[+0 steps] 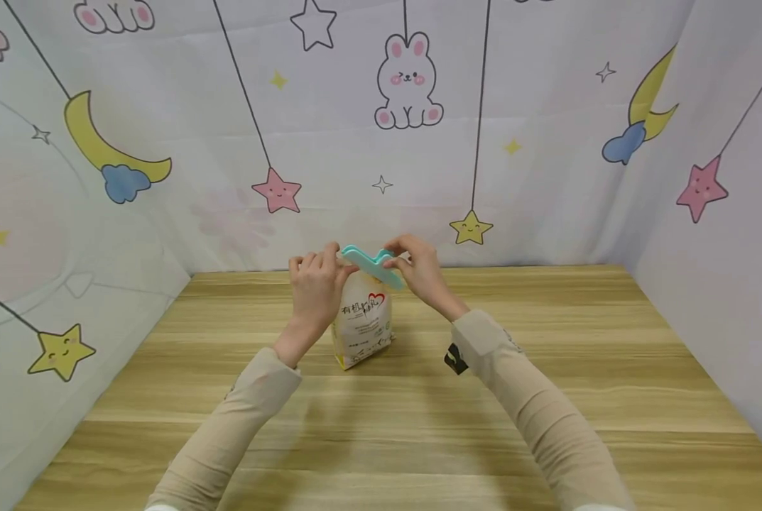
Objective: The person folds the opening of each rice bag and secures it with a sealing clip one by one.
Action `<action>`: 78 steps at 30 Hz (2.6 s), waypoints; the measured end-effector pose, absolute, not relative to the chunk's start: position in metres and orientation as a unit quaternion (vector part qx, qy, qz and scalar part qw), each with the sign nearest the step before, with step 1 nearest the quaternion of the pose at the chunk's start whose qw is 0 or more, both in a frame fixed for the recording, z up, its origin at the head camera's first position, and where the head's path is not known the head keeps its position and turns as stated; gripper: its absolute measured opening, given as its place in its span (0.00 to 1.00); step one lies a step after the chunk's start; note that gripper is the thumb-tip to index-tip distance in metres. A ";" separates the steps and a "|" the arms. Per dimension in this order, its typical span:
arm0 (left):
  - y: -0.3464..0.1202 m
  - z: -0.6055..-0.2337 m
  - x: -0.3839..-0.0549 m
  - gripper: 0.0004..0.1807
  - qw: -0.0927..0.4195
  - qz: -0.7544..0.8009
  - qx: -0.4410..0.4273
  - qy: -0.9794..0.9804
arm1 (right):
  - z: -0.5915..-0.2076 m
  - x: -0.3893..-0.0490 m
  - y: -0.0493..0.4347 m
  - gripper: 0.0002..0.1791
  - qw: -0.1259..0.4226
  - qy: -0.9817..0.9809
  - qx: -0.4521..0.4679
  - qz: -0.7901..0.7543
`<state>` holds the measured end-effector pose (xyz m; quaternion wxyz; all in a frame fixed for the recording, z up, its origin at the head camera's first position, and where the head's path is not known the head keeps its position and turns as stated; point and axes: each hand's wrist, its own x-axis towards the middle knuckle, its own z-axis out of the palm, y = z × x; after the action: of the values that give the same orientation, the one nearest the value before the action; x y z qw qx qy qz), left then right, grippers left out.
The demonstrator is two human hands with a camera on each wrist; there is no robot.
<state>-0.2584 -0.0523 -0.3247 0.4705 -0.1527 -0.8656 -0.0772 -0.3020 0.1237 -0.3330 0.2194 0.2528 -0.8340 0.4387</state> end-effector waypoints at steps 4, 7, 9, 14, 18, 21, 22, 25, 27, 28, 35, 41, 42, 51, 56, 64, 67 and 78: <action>-0.052 -0.324 -0.258 0.21 0.470 -0.079 -0.151 -0.866 | -0.332 -0.301 0.123 0.10 0.220 -0.833 0.253 0.441; -0.052 -0.324 -0.258 0.20 0.470 -0.081 -0.153 -0.866 | -0.332 -0.301 0.122 0.10 0.224 -0.831 0.253 0.441; -0.052 -0.324 -0.258 0.20 0.470 -0.081 -0.155 -0.865 | -0.333 -0.301 0.122 0.10 0.230 -0.830 0.254 0.440; -0.052 -0.325 -0.258 0.19 0.474 -0.078 -0.159 -0.863 | -0.335 -0.302 0.121 0.10 0.238 -0.826 0.256 0.441; -0.053 -0.325 -0.258 0.19 0.471 -0.077 -0.159 -0.864 | -0.335 -0.303 0.121 0.10 0.235 -0.824 0.255 0.447; -0.053 -0.324 -0.258 0.19 0.469 -0.081 -0.160 -0.865 | -0.335 -0.303 0.120 0.10 0.233 -0.825 0.255 0.448; -0.052 -0.324 -0.258 0.19 0.471 -0.081 -0.161 -0.864 | -0.334 -0.303 0.120 0.11 0.233 -0.825 0.255 0.447; -0.052 -0.324 -0.258 0.20 0.474 -0.080 -0.159 -0.862 | -0.333 -0.302 0.120 0.11 0.236 -0.824 0.257 0.447; -0.052 -0.324 -0.258 0.20 0.475 -0.078 -0.158 -0.862 | -0.333 -0.302 0.120 0.11 0.239 -0.823 0.258 0.446; -0.052 -0.324 -0.259 0.20 0.475 -0.076 -0.158 -0.863 | -0.332 -0.301 0.119 0.11 0.241 -0.822 0.258 0.446; -0.052 -0.323 -0.257 0.21 0.466 -0.074 -0.157 -0.868 | -0.331 -0.300 0.119 0.11 0.238 -0.821 0.258 0.451; -0.053 -0.324 -0.258 0.21 0.467 -0.080 -0.162 -0.866 | -0.333 -0.300 0.118 0.11 0.236 -0.821 0.258 0.452; -0.053 -0.325 -0.258 0.21 0.466 -0.082 -0.163 -0.866 | -0.333 -0.300 0.118 0.11 0.237 -0.821 0.258 0.451; -0.054 -0.326 -0.260 0.20 0.468 -0.085 -0.164 -0.864 | -0.334 -0.301 0.118 0.13 0.228 -0.822 0.255 0.456; -0.054 -0.326 -0.260 0.20 0.475 -0.086 -0.163 -0.861 | -0.335 -0.301 0.118 0.15 0.224 -0.823 0.255 0.455; -0.055 -0.325 -0.260 0.20 0.475 -0.084 -0.162 -0.861 | -0.338 -0.301 0.116 0.17 0.219 -0.823 0.252 0.459; -0.055 -0.325 -0.260 0.20 0.470 -0.082 -0.161 -0.864 | -0.339 -0.301 0.116 0.17 0.221 -0.820 0.253 0.464; -0.055 -0.323 -0.261 0.20 0.465 -0.077 -0.155 -0.868 | -0.341 -0.301 0.116 0.18 0.224 -0.817 0.257 0.465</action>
<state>-0.2605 -0.0551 -0.3235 0.4652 -0.1554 -0.8680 -0.0770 -0.3012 0.1160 -0.3407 0.2241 0.2566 -0.8169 0.4654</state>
